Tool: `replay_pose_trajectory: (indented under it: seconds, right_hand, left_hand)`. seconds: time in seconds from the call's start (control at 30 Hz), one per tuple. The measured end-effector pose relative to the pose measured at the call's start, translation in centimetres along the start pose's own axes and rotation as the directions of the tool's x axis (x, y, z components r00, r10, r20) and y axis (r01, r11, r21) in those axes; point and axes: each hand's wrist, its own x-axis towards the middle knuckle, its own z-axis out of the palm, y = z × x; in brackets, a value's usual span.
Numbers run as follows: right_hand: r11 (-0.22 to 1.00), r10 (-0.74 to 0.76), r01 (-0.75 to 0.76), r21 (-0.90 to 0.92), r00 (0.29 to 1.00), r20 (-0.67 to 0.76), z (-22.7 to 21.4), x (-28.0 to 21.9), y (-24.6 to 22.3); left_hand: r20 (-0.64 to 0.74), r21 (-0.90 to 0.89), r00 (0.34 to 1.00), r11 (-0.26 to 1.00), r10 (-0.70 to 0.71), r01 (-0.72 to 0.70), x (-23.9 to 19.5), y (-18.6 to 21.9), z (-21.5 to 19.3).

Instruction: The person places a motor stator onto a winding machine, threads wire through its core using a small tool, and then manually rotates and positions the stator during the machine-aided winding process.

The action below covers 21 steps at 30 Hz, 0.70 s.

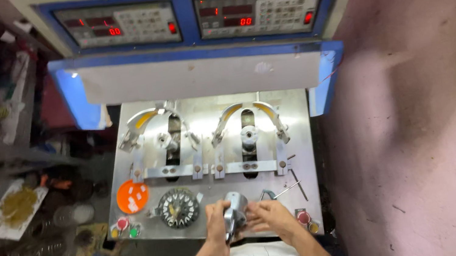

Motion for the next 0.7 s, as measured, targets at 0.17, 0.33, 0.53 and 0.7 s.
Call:
replay_pose_trajectory:
  seconds: [0.17,0.33,0.53,0.7]
  right_hand:
    - [0.930,-0.163,0.087,0.358,0.968,0.189,-1.3,-1.2,-4.1]
    - [0.940,-0.268,0.239,0.244,0.959,0.091,-4.0,-0.1,-12.1]
    - [0.814,-0.580,0.578,0.055,0.812,0.061,-5.7,2.5,-20.3]
    - [0.853,-0.521,0.521,0.042,0.853,0.012,-6.5,7.2,-23.8]
  left_hand:
    - [0.323,0.016,0.862,0.909,0.390,-0.417,-4.4,3.2,3.2]
    - [0.463,0.040,0.727,0.807,0.507,-0.589,-4.2,8.6,9.3]
    - [0.585,0.329,0.687,0.649,0.431,-0.686,-2.1,15.9,9.3]
    - [0.351,0.361,0.668,0.563,0.656,-0.743,5.6,20.4,8.6]
